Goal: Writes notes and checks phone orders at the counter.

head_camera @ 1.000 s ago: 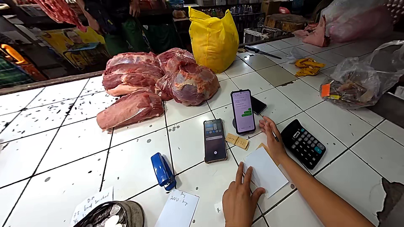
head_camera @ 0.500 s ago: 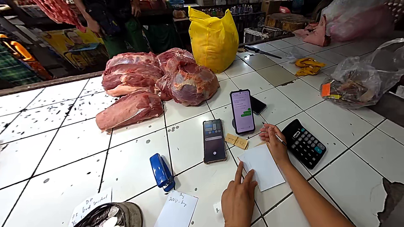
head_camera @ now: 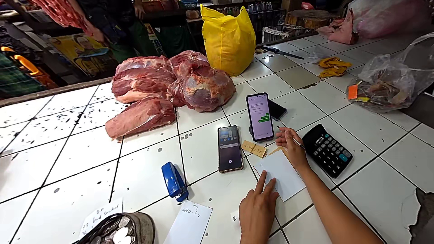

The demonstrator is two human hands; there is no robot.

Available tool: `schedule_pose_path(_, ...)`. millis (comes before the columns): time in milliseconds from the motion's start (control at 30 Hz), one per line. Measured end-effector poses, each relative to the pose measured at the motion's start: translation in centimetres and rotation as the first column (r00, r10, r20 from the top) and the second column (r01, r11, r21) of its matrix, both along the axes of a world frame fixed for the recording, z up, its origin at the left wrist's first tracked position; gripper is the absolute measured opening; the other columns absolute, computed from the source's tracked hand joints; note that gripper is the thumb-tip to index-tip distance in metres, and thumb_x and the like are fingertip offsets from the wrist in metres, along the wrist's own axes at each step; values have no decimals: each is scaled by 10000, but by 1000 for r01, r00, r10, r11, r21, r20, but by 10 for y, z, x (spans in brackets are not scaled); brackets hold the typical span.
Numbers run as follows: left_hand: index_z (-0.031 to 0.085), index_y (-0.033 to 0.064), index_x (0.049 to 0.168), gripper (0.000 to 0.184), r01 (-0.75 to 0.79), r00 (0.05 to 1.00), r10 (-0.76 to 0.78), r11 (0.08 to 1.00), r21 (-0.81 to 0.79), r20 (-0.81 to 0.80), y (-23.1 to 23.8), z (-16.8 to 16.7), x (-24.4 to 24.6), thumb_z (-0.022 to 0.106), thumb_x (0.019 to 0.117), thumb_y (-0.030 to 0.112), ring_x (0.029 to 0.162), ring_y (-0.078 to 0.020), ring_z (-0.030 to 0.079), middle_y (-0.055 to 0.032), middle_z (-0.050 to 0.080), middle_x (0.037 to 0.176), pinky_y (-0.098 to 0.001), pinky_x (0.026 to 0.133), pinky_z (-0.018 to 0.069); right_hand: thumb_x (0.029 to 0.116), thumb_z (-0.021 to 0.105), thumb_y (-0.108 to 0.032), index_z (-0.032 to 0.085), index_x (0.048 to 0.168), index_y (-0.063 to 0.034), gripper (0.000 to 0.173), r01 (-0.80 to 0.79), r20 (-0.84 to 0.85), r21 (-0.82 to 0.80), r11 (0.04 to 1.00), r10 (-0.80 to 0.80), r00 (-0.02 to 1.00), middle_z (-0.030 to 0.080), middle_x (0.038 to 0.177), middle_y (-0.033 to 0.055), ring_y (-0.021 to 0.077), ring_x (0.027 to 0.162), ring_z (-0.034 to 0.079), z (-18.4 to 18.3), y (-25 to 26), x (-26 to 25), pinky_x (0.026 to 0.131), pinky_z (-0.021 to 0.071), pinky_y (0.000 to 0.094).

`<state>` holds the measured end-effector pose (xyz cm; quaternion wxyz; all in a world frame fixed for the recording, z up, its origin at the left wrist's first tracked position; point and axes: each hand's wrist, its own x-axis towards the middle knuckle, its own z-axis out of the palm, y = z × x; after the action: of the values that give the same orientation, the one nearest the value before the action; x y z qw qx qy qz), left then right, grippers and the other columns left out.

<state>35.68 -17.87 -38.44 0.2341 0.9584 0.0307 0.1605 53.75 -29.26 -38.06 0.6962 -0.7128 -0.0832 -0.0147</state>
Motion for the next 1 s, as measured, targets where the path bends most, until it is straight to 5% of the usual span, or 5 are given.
schedule_pose_path(433, 804, 186, 1029, 217, 9, 1000, -9, 1000, -12, 2, 0, -2, -1, 700, 901, 326, 715, -214, 731, 24, 692, 1347, -390, 514, 517, 1122, 290, -160, 453, 1413, 60, 399, -15, -32, 89, 996, 18, 999, 695, 1147, 149, 138, 887, 730, 3, -1, 4, 789, 606, 256)
schedule_pose_path(633, 773, 220, 1216, 330, 27, 1000, -26, 1000, -17, 14, 1, -3, 0, 681, 916, 324, 697, -219, 725, 13, 659, 1398, -393, 511, 523, 1121, 289, -171, 461, 1412, 58, 409, -10, -38, 85, 996, 13, 999, 686, 1191, 160, 146, 925, 725, 3, -2, 5, 801, 598, 263)
schedule_pose_path(1000, 815, 235, 1083, 295, 13, 1000, -13, 1000, -16, -16, 1, -1, -2, 708, 884, 426, 667, -237, 714, -75, 625, 1437, -406, 508, 521, 1119, 288, -182, 461, 1415, 34, 405, -23, -45, 84, 996, 26, 999, 692, 1195, 148, 152, 918, 729, 3, -2, 5, 786, 602, 270)
